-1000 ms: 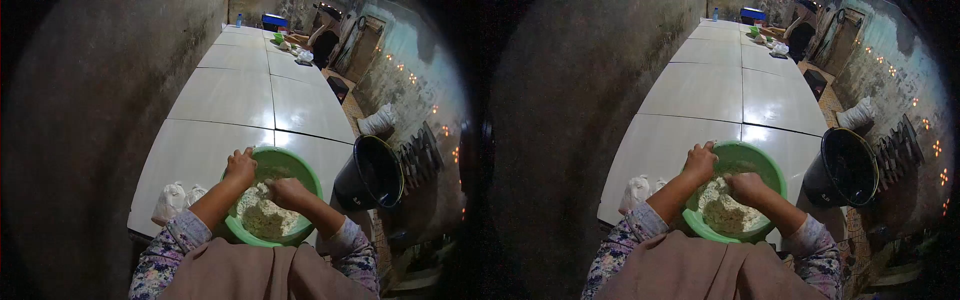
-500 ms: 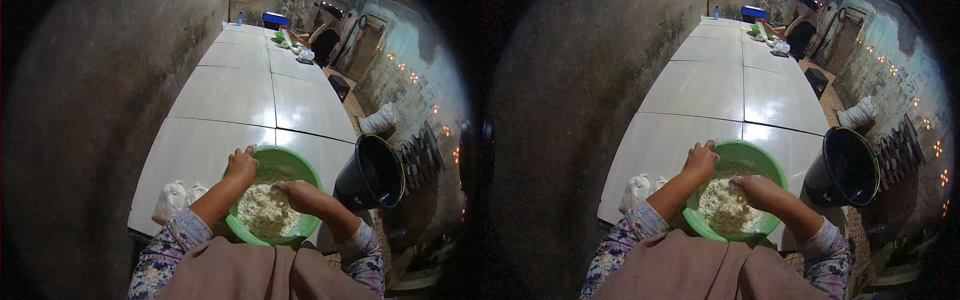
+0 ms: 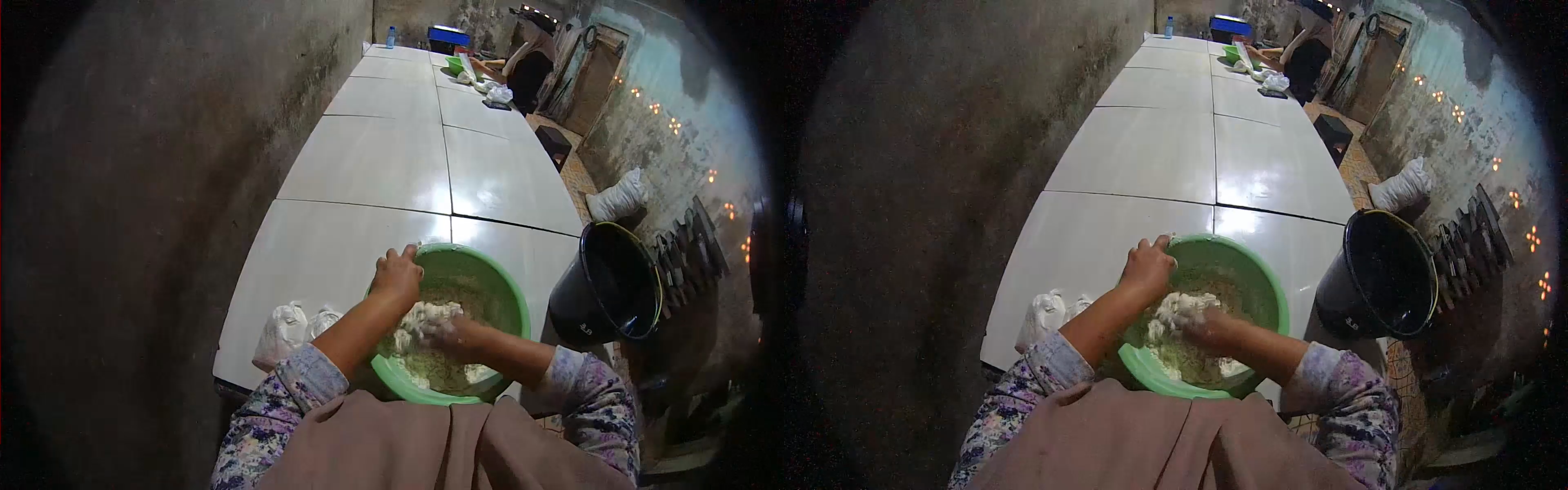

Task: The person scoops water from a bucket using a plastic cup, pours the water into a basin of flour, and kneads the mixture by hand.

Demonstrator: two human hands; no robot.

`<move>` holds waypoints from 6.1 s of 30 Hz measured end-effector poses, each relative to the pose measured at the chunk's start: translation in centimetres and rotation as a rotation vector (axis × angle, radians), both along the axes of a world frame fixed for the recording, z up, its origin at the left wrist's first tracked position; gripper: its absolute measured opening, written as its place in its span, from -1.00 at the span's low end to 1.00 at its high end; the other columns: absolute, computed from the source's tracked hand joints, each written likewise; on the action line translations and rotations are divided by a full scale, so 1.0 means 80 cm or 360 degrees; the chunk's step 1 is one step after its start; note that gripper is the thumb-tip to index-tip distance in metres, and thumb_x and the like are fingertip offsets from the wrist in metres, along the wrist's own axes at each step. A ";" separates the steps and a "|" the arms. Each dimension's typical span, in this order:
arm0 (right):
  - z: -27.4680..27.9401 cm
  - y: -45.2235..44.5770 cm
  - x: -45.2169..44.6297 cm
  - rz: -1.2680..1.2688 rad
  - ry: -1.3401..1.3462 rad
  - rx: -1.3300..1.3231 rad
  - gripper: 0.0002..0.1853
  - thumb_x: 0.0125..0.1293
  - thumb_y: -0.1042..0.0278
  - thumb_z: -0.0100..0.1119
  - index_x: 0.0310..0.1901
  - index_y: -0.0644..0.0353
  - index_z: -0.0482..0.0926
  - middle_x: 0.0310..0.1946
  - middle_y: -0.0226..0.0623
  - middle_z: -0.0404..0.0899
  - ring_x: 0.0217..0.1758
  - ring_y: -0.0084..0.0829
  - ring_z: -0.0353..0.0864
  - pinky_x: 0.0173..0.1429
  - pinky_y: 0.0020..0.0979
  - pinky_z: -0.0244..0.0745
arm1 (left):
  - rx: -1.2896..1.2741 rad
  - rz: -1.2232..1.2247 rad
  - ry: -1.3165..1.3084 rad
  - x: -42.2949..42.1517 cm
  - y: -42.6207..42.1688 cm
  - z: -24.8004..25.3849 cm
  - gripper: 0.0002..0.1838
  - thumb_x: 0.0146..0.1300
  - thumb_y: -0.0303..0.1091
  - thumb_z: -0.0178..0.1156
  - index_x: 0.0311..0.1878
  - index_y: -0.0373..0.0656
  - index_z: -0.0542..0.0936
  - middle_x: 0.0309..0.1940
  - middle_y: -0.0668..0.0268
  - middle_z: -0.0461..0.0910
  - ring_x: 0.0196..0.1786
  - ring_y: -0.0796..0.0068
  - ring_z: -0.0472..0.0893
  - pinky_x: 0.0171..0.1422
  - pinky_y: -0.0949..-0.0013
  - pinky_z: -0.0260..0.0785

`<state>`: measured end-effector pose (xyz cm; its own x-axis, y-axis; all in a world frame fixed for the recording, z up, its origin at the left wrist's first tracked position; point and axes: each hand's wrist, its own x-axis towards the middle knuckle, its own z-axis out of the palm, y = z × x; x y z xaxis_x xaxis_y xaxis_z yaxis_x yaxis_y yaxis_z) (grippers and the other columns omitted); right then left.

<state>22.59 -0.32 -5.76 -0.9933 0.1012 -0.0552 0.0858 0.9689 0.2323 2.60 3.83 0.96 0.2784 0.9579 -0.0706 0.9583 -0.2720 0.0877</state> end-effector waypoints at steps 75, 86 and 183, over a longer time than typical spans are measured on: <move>0.087 -0.026 0.020 -0.1061 -0.0993 -0.1421 -0.45 0.15 0.42 0.12 0.20 0.41 0.35 -0.03 0.10 0.56 0.01 -0.01 0.56 0.05 -0.13 0.47 | 0.0167 -0.0071 -0.0188 -0.008 0.002 -0.010 -0.76 0.09 -0.47 0.21 -0.21 0.04 0.75 0.21 0.29 0.37 0.04 0.20 0.46 0.13 0.22 0.43; 0.086 -0.045 -0.027 -0.0851 -0.0504 -0.1503 -0.28 0.09 0.42 0.23 0.34 0.13 0.24 0.12 0.11 0.38 0.14 0.04 0.47 0.14 -0.07 0.43 | 0.0114 -0.0053 -0.0200 -0.005 0.003 -0.008 -0.66 -0.02 -0.57 0.21 -0.19 0.04 0.75 0.25 0.23 0.35 0.06 0.13 0.46 0.20 0.15 0.39; 0.072 0.044 0.027 -0.1889 0.0326 -0.1078 -0.69 0.33 0.36 -0.02 0.07 0.22 0.49 -0.19 0.16 0.59 -0.04 0.11 0.59 0.03 -0.05 0.50 | 0.0134 -0.0070 -0.0131 -0.007 0.002 -0.010 -0.73 0.10 -0.50 0.17 -0.15 -0.02 0.73 0.29 0.22 0.30 0.06 0.17 0.46 0.19 0.18 0.39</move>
<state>24.73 3.18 0.01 -0.3278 0.8965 -0.2980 0.9064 0.2095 -0.3669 2.03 3.96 0.19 0.3220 0.9461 0.0343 0.9357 -0.3235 0.1408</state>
